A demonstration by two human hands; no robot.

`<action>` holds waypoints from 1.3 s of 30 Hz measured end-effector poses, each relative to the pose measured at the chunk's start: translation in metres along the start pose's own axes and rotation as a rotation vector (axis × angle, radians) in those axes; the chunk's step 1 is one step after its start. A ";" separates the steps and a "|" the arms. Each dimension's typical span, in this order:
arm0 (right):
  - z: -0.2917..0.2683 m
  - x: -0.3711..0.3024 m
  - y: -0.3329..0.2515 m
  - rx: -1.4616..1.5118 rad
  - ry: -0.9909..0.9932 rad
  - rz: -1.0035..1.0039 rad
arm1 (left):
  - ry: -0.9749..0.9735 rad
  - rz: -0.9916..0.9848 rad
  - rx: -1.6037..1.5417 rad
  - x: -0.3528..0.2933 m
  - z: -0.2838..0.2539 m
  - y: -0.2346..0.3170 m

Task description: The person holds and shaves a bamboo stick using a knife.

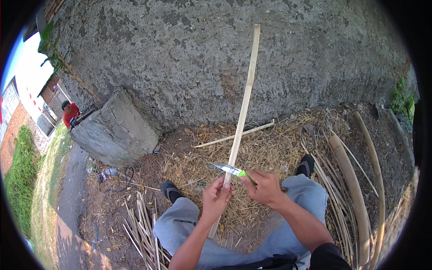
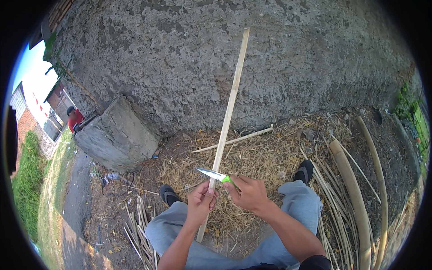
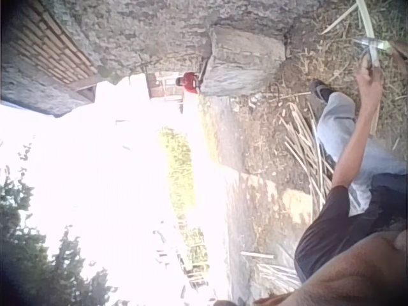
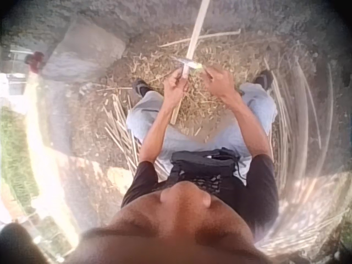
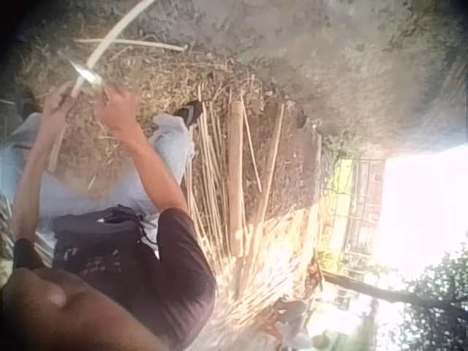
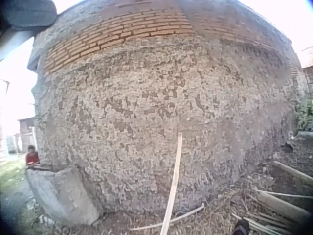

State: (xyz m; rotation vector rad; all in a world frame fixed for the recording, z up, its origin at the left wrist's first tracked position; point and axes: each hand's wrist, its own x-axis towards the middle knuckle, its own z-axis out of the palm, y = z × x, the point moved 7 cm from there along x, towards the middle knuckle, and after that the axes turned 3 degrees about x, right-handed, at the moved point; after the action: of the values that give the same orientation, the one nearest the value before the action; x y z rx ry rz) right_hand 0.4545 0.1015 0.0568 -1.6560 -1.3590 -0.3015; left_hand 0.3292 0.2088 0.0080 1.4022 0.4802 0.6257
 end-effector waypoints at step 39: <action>-0.017 -0.006 0.054 0.485 0.212 0.746 | 0.208 0.221 0.992 -0.015 0.023 -0.007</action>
State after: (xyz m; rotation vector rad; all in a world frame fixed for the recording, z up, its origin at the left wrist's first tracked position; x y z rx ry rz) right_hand 0.5046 0.0879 0.0346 -1.5339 -0.5272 0.2687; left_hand 0.3342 0.1815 0.0031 2.3612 0.8753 0.7525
